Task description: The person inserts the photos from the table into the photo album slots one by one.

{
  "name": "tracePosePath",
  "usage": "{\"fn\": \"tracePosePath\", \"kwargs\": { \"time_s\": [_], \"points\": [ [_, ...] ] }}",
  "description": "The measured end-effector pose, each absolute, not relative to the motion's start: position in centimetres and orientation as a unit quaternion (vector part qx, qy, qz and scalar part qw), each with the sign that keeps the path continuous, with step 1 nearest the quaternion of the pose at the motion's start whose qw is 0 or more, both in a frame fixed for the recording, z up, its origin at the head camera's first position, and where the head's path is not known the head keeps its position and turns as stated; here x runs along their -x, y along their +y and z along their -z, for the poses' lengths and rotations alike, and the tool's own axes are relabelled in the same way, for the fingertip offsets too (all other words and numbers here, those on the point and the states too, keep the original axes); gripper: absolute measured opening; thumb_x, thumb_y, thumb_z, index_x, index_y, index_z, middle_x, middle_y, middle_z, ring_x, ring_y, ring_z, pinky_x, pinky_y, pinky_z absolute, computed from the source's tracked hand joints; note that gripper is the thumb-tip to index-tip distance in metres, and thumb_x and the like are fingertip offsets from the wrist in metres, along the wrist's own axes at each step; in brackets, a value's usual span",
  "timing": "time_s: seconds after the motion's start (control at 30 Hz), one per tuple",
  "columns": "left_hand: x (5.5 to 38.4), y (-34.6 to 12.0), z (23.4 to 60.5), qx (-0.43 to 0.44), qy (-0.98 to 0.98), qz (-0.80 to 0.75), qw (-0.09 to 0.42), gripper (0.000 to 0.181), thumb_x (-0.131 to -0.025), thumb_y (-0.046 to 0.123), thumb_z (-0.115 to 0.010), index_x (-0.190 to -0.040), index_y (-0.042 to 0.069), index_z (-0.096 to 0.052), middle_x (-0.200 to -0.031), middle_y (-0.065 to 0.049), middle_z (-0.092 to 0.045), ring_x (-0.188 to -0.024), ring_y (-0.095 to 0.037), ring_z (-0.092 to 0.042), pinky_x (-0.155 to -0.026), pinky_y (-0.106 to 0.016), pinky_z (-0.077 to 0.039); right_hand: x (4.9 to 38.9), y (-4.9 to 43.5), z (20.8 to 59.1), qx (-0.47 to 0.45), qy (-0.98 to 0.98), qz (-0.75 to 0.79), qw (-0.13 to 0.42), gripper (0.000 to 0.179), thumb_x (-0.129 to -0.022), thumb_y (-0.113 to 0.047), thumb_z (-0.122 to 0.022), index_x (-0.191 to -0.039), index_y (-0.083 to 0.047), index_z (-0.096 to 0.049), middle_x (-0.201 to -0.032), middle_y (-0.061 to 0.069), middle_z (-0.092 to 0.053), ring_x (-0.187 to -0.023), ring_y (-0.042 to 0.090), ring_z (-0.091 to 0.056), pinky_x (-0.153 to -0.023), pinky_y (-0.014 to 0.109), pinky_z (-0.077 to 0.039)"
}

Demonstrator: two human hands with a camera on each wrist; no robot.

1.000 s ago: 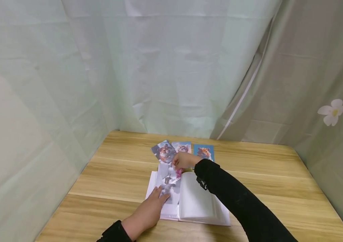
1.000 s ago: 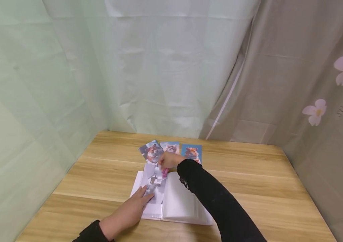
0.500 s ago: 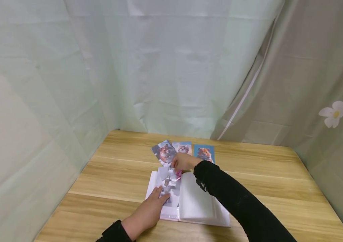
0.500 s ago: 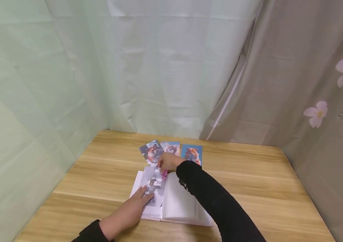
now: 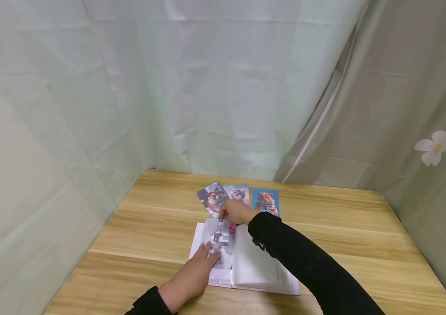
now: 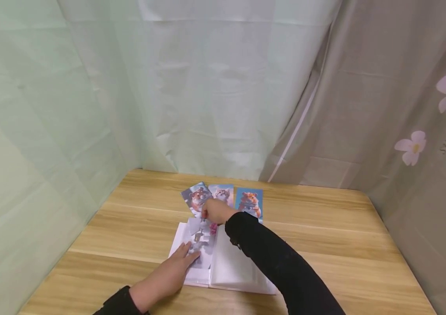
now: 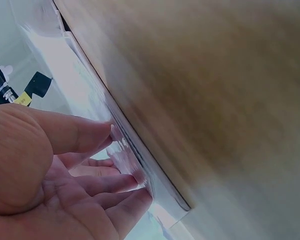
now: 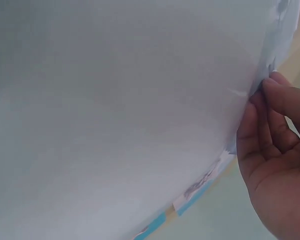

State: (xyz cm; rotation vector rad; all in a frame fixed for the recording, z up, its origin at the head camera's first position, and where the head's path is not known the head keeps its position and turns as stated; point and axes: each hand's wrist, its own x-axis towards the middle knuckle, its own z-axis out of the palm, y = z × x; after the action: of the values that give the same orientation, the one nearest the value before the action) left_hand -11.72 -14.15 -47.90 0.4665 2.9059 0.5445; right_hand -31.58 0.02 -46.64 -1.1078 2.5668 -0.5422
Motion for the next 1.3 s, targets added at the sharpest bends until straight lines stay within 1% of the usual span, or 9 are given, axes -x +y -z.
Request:
{"fn": "tracePosePath", "kwargs": {
  "time_s": [0.2,0.33,0.43,0.53,0.67,0.73,0.83,1.03,1.3],
  "points": [
    [11.9,-14.2,47.8,-0.151,0.968,-0.181,0.087,0.048,-0.089,-0.012,-0.051,-0.134,0.002,-0.061,-0.147,-0.033,-0.042,-0.138,-0.05,-0.037,-0.105,-0.057,-0.042,31.3,-0.2,46.4,0.368,0.895,0.191,0.164,0.019,-0.094,0.002,-0.063,-0.087,-0.009,-0.076,-0.089,0.001,-0.07,-0.076,0.012,-0.055,-0.07,0.026,-0.049],
    [11.9,-14.2,47.9,-0.155,0.968,-0.176,0.084,0.045,-0.091,-0.01,-0.051,-0.134,0.002,-0.062,-0.146,-0.033,-0.042,-0.138,-0.05,-0.038,-0.105,-0.057,-0.043,31.3,-0.2,46.5,0.372,0.893,0.195,0.163,0.019,-0.095,0.001,-0.063,-0.085,-0.009,-0.076,-0.087,0.002,-0.07,-0.074,0.013,-0.055,-0.068,0.026,-0.048],
    [11.8,-14.3,47.9,-0.161,0.969,-0.172,0.078,0.04,-0.095,-0.005,-0.051,-0.133,0.002,-0.062,-0.145,-0.033,-0.044,-0.137,-0.05,-0.039,-0.104,-0.056,-0.043,31.2,-0.2,46.4,0.376,0.891,0.194,0.163,0.02,-0.096,0.0,-0.063,-0.085,-0.009,-0.077,-0.086,0.003,-0.071,-0.073,0.012,-0.054,-0.067,0.025,-0.047],
    [11.7,-14.3,48.0,-0.164,0.968,-0.173,0.072,0.036,-0.098,0.002,-0.054,-0.133,0.002,-0.062,-0.145,-0.033,-0.044,-0.137,-0.049,-0.04,-0.104,-0.057,-0.043,31.1,-0.3,46.4,0.38,0.888,0.196,0.168,0.019,-0.095,0.002,-0.064,-0.086,-0.008,-0.078,-0.085,0.002,-0.071,-0.072,0.01,-0.054,-0.067,0.023,-0.047],
    [11.7,-14.4,48.1,-0.173,0.968,-0.17,0.06,0.037,-0.096,0.01,-0.063,-0.133,0.002,-0.062,-0.144,-0.033,-0.046,-0.135,-0.05,-0.041,-0.103,-0.057,-0.044,31.0,-0.4,46.5,0.388,0.883,0.197,0.177,0.017,-0.092,0.002,-0.067,-0.085,-0.008,-0.079,-0.082,0.0,-0.072,-0.072,0.008,-0.055,-0.069,0.022,-0.049],
    [11.7,-14.5,48.2,-0.175,0.968,-0.172,0.057,0.039,-0.095,0.013,-0.066,-0.132,0.002,-0.062,-0.144,-0.034,-0.046,-0.135,-0.051,-0.041,-0.104,-0.057,-0.044,31.0,-0.5,46.5,0.39,0.881,0.195,0.183,0.016,-0.091,0.001,-0.069,-0.084,-0.01,-0.079,-0.081,-0.002,-0.072,-0.073,0.009,-0.056,-0.072,0.023,-0.051],
    [11.8,-14.5,48.2,-0.17,0.966,-0.186,0.062,0.041,-0.094,0.015,-0.067,-0.133,0.002,-0.061,-0.145,-0.033,-0.044,-0.136,-0.051,-0.039,-0.104,-0.059,-0.042,31.0,-0.6,46.3,0.382,0.88,0.201,0.199,0.018,-0.091,0.001,-0.07,-0.082,-0.012,-0.079,-0.08,-0.003,-0.071,-0.074,0.01,-0.057,-0.074,0.024,-0.052],
    [11.8,-14.4,48.2,-0.164,0.965,-0.193,0.066,0.045,-0.092,0.019,-0.069,-0.133,0.003,-0.061,-0.146,-0.033,-0.043,-0.137,-0.051,-0.038,-0.106,-0.06,-0.04,30.6,-0.7,46.1,0.383,0.875,0.208,0.212,0.022,-0.089,0.005,-0.069,-0.077,-0.013,-0.077,-0.075,-0.004,-0.067,-0.07,0.011,-0.056,-0.068,0.022,-0.05],
    [11.9,-14.3,48.1,-0.163,0.964,-0.194,0.074,0.047,-0.092,0.021,-0.07,-0.134,0.003,-0.061,-0.146,-0.033,-0.043,-0.137,-0.052,-0.037,-0.106,-0.061,-0.039,30.1,-0.7,46.0,0.377,0.877,0.208,0.211,0.018,-0.09,0.007,-0.067,-0.085,-0.007,-0.078,-0.078,-0.002,-0.067,-0.071,0.01,-0.053,-0.066,0.019,-0.046]
  ]
}}
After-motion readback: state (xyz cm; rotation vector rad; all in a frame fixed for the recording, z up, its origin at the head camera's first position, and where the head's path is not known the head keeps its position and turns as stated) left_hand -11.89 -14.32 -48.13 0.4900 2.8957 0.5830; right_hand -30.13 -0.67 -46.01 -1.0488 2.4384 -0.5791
